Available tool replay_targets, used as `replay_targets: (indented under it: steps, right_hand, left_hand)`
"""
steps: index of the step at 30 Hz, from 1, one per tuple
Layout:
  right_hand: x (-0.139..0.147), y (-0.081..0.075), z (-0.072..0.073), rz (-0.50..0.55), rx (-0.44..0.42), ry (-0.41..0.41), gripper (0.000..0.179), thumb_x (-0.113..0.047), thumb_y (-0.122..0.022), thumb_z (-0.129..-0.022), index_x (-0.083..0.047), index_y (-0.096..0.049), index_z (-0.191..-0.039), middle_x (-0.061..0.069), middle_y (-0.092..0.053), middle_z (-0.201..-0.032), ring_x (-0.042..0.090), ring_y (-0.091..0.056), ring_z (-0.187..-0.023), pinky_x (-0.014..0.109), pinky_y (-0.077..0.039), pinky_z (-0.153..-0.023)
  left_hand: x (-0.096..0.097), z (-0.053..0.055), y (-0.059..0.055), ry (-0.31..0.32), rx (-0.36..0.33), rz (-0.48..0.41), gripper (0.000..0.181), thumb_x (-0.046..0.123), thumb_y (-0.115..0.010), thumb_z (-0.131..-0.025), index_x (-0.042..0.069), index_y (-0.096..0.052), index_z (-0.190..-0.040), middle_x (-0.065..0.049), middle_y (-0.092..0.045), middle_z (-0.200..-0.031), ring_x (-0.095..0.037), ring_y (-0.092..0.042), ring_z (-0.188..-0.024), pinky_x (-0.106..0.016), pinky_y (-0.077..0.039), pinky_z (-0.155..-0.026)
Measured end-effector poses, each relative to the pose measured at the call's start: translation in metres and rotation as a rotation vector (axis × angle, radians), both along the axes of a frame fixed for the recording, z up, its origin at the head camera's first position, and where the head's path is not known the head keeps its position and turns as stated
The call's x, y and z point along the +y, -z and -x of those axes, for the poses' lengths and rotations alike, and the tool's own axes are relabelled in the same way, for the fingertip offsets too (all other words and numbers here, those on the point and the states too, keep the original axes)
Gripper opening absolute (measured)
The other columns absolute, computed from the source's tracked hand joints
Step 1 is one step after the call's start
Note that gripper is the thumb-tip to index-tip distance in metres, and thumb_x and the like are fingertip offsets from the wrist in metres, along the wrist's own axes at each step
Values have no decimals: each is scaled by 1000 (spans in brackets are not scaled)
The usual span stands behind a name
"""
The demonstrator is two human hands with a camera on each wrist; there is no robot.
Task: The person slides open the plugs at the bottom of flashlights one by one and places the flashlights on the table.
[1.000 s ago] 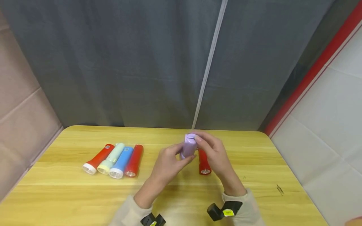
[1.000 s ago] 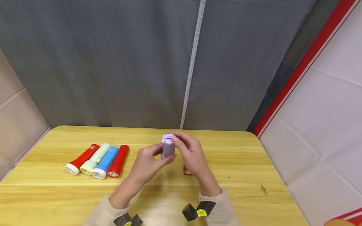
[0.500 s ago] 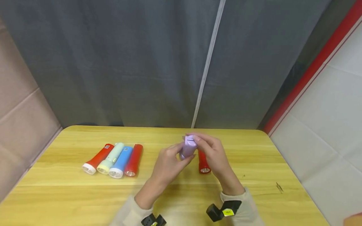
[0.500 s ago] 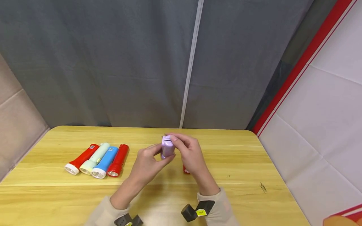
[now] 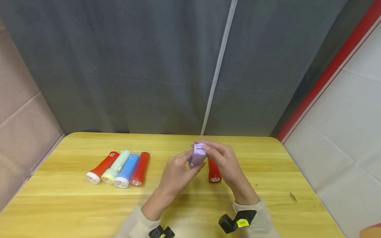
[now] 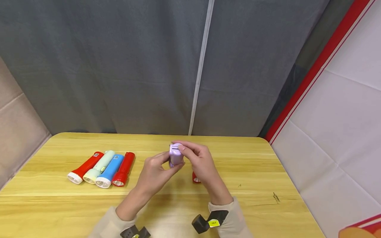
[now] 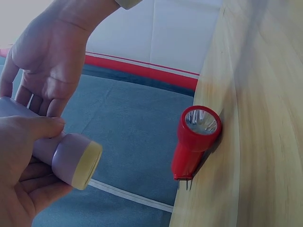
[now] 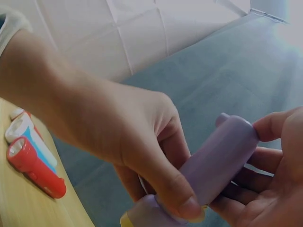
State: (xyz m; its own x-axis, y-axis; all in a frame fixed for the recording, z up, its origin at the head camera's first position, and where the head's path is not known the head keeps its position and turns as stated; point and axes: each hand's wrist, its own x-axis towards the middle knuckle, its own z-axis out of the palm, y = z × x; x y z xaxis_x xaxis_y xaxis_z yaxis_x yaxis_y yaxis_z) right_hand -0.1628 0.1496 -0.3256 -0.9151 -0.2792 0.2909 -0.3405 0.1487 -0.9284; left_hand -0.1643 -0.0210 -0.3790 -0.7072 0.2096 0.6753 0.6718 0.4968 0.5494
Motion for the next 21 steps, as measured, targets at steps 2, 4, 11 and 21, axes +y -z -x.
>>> replay_targets:
  steps: [2,4,11,21]
  right_hand:
    - [1,0,0,-13,-15,1,32,-16,-54,-103,-1,-69,-127,18,-70,-128,12,-68,-116,27,-50,-106]
    - [3,0,1,-23,-39,3,31,-18,-56,-103,-4,-70,-126,15,-71,-127,14,-68,-115,30,-50,-106]
    - [7,1,2,-22,-79,-12,30,-18,-58,-102,-3,-70,-125,13,-73,-125,20,-69,-113,37,-51,-106]
    - [7,1,3,-14,-84,0,28,-18,-60,-101,-3,-72,-121,14,-75,-118,21,-70,-108,38,-51,-105]
  left_hand:
    - [0,0,0,4,-2,5,37,17,-87,-80,3,-75,-113,-11,-79,-104,-20,-77,-90,-28,-63,-80]
    - [0,0,0,5,0,13,38,17,-86,-81,3,-74,-114,-11,-79,-105,-20,-77,-92,-28,-63,-80]
    - [1,-1,1,16,-16,32,35,16,-85,-82,4,-75,-114,-10,-79,-104,-18,-77,-89,-26,-62,-80]
    - [1,-1,1,17,-13,46,37,15,-86,-81,5,-74,-115,-10,-79,-103,-17,-77,-87,-25,-62,-78]
